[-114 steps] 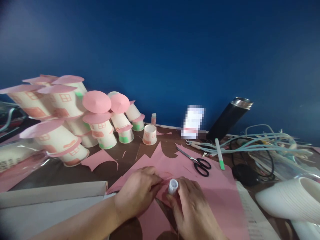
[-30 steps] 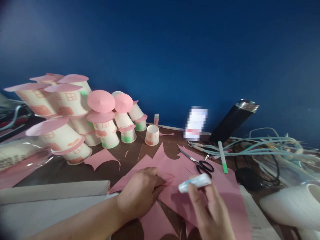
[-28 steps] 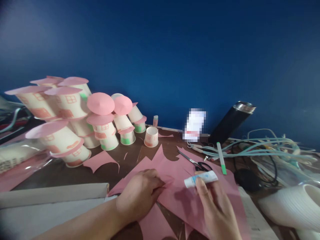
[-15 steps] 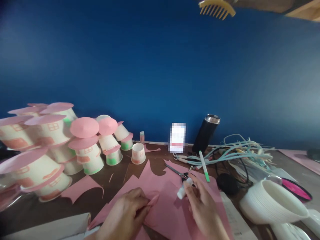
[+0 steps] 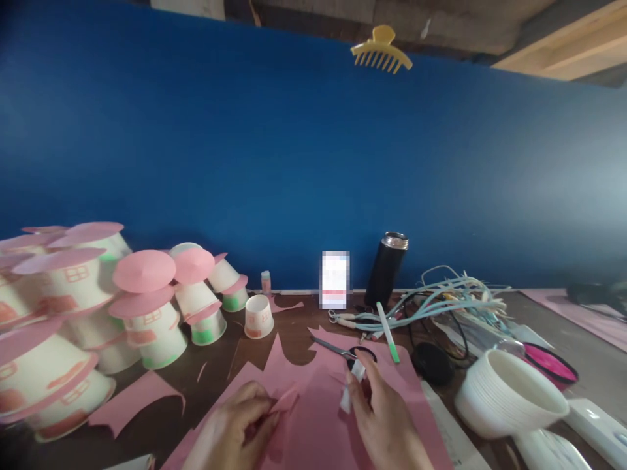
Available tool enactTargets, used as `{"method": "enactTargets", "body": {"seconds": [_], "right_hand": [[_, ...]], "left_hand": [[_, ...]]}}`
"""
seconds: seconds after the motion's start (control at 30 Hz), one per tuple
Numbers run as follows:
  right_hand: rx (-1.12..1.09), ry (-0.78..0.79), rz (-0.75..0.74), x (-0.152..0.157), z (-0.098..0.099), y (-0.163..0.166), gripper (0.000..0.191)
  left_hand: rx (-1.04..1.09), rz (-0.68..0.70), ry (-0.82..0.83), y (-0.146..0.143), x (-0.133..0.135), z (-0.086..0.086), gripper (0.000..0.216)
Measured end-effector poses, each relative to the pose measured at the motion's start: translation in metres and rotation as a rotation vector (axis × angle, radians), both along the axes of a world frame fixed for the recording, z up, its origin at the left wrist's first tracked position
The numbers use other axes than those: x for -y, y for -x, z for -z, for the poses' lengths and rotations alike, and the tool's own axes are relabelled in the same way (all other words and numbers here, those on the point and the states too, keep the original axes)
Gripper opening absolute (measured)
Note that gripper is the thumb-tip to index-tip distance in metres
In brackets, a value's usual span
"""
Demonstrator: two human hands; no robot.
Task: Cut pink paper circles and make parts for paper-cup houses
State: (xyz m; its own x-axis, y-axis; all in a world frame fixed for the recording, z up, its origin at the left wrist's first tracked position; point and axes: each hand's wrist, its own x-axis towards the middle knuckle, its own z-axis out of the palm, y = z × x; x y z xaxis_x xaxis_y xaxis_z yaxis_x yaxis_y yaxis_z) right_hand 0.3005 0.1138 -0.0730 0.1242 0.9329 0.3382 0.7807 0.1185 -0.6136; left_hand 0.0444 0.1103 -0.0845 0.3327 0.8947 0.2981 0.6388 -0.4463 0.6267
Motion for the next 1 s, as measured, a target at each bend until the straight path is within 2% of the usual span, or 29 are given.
{"method": "enactTargets", "body": {"seconds": [0.07, 0.27, 0.33, 0.4, 0.5, 0.57, 0.63, 0.73, 0.8, 0.9, 1.0], "right_hand": [[0.048, 0.016, -0.001, 0.0, 0.001, 0.0, 0.042], [0.071, 0.233, -0.018, 0.001, -0.003, 0.003, 0.058], [0.08, 0.234, 0.003, 0.004, -0.009, 0.004, 0.059], [0.075, 0.165, 0.054, 0.011, -0.017, 0.009, 0.056], [-0.161, 0.115, -0.05, 0.025, -0.032, 0.025, 0.034], [-0.338, 0.259, -0.182, 0.035, -0.041, 0.038, 0.041], [-0.438, 0.37, -0.251, 0.041, -0.048, 0.049, 0.05], [-0.569, 0.48, -0.33, 0.045, -0.052, 0.06, 0.05], [-0.665, 0.532, -0.337, 0.045, -0.05, 0.062, 0.046], [-0.792, 0.544, -0.248, 0.045, -0.046, 0.064, 0.036], [-0.927, 0.548, -0.223, 0.045, -0.045, 0.064, 0.027]], "left_hand": [[0.003, 0.0, -0.009, 0.0, 0.0, 0.001, 0.028], [0.039, 0.007, 0.039, -0.001, 0.002, -0.006, 0.03], [0.051, -0.006, 0.044, -0.002, 0.005, -0.012, 0.029], [0.039, -0.024, 0.026, -0.004, 0.008, -0.018, 0.028], [-0.018, -0.004, -0.121, -0.005, 0.014, -0.023, 0.025], [-0.078, 0.025, -0.268, -0.005, 0.017, -0.025, 0.022], [-0.148, 0.064, -0.41, -0.004, 0.02, -0.028, 0.021], [-0.249, 0.115, -0.567, -0.005, 0.024, -0.034, 0.022], [-0.296, 0.12, -0.612, -0.007, 0.026, -0.036, 0.022], [-0.313, 0.123, -0.639, -0.007, 0.028, -0.035, 0.024], [-0.213, 0.034, -0.575, -0.005, 0.028, -0.029, 0.041]]}}
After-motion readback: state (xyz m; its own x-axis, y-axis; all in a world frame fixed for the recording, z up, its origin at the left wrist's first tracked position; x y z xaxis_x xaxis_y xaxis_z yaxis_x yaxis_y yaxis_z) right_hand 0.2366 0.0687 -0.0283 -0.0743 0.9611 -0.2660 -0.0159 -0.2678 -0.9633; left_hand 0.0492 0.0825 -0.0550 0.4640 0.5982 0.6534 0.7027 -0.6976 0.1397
